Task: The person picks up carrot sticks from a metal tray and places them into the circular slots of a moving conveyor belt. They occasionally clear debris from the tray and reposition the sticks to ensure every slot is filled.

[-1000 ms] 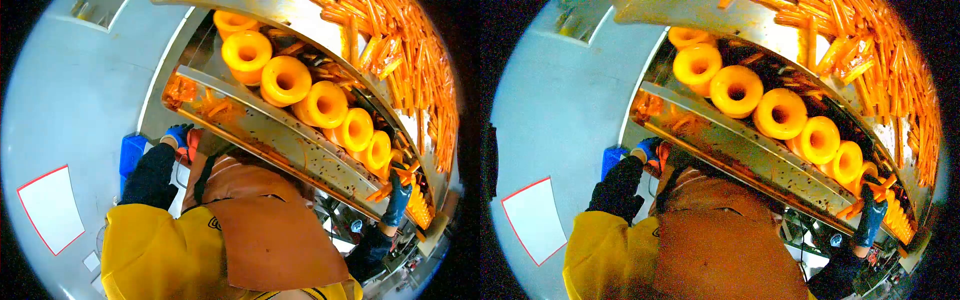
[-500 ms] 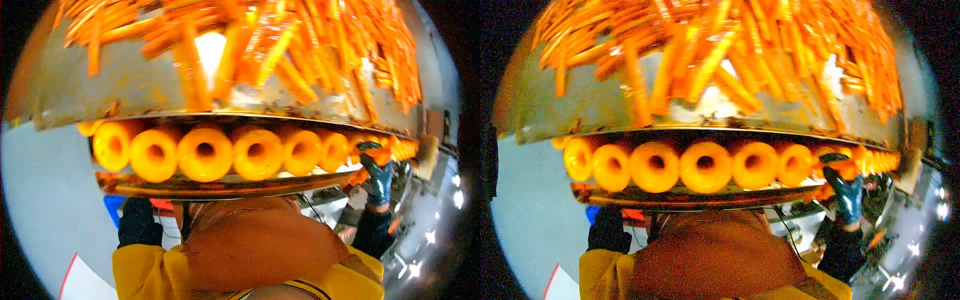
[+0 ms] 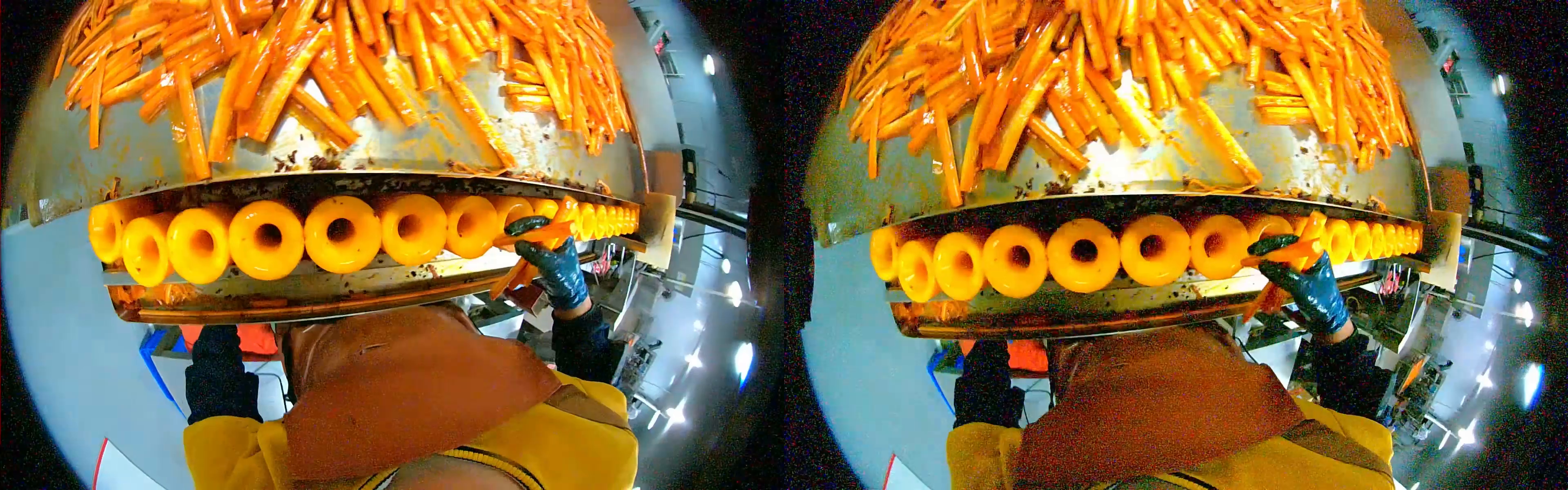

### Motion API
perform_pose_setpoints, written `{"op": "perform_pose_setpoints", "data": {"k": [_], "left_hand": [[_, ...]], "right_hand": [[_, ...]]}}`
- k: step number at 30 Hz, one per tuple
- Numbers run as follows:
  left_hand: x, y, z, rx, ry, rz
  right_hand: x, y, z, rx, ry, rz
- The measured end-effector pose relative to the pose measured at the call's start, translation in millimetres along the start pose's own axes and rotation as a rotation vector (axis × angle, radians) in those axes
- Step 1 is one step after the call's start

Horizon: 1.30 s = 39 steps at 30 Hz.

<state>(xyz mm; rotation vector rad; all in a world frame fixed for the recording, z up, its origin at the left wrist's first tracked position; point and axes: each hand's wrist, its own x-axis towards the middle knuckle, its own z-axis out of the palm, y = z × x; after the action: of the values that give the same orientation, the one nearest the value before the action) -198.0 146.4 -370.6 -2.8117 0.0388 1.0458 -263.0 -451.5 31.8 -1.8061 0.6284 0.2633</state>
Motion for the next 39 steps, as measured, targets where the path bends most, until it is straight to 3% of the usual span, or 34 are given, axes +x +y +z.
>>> {"op": "perform_pose_setpoints", "data": {"k": [3,5,6,8,10,14,18,20,22,24,25,28,32,36,39], "left_hand": [[4.7,14.7,4.7,-0.008,0.015,-0.010],[9.4,10.3,9.7,-0.008,0.027,-0.015],[7.3,1.5,11.5,-0.009,0.028,-0.017],[-0.5,-13.3,20.0,-0.007,0.022,-0.029],[-4.3,-23.8,23.2,0.003,0.025,-0.031],[-12.4,-21.1,33.9,0.022,0.014,-0.017],[-18.0,-10.0,40.1,0.029,0.005,0.010],[-19.4,-7.6,37.8,0.034,0.004,0.026],[-20.5,-5.8,31.6,0.038,0.004,0.044],[-23.6,-1.5,29.5,0.041,-0.002,0.055],[-24.4,-0.7,27.2,0.036,0.000,0.058],[-21.8,5.3,20.2,0.036,0.011,0.064],[-17.5,19.1,27.8,0.015,0.029,0.075],[-19.1,31.5,35.1,-0.013,0.062,0.109],[-40.8,38.9,35.5,-0.032,0.112,0.181]], "right_hand": [[-1.8,-2.3,-6.5,-0.008,0.014,0.050],[3.6,11.7,-8.6,-0.125,-0.016,-0.287],[6.5,11.1,-5.6,-0.130,-0.027,-0.279],[11.4,6.3,-3.9,0.082,0.065,-0.008],[14.4,19.9,-13.6,0.024,0.037,-0.023],[10.8,21.2,-13.5,0.203,0.093,0.009],[4.4,31.5,-16.4,0.058,0.114,-0.013],[3.9,38.1,-15.3,0.255,0.270,0.045],[9.2,39.8,-7.7,0.182,0.313,0.033],[12.6,51.5,-5.9,-0.087,0.302,0.054],[12.5,50.9,-3.3,0.066,0.318,0.036],[2.9,43.3,-12.4,0.004,0.436,0.130],[-8.3,30.4,-29.4,-0.052,0.569,0.051],[1.3,17.8,-0.5,-0.015,0.698,-0.117],[9.6,8.4,19.2,0.009,0.631,-0.318]]}}
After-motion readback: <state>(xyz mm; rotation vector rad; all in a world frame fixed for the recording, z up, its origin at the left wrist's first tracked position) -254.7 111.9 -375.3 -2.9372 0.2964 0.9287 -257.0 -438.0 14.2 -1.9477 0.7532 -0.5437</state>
